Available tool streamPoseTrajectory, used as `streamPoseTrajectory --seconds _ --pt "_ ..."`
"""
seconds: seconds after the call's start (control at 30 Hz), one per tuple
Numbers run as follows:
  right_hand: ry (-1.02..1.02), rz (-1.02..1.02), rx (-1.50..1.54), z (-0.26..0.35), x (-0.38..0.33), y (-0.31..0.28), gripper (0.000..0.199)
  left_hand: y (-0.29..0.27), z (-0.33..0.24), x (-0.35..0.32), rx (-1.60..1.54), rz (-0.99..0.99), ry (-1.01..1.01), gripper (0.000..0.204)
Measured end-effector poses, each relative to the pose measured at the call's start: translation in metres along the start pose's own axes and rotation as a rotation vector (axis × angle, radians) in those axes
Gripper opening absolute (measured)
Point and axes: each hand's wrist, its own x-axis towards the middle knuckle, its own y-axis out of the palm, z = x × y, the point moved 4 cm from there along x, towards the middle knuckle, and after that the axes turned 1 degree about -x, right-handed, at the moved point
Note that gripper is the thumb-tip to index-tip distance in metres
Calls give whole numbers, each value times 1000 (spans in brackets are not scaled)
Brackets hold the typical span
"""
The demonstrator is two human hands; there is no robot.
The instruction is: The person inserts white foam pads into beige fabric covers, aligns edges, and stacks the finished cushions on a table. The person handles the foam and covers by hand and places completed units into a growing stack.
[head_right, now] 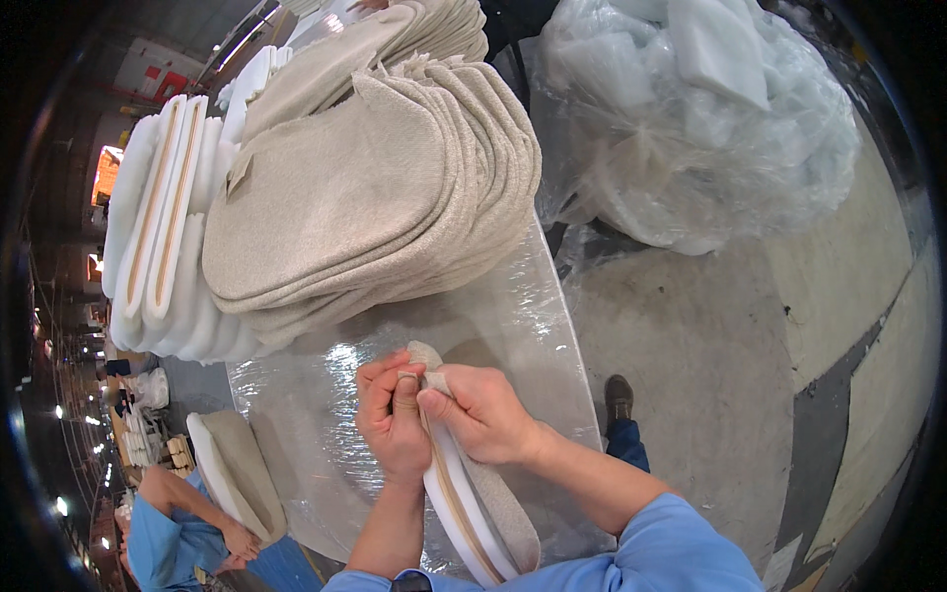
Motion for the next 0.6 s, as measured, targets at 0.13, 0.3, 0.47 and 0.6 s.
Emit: streamPoseTrajectory --seconds 0.13,0.3,0.47,0.6 --pt "-238 107 -234 14 13 4 31 1 9 -2 -102 -33 3 11" --pt "-341 229 -532 36 15 13 30 -5 19 -5 -222 -51 -30 12" --pt "-425 275 -610 49 6 27 28 -10 20 -8 -420 -23 -32 9" --pt "-427 257 -628 56 3 29 28 -16 21 -7 -454 117 15 10"
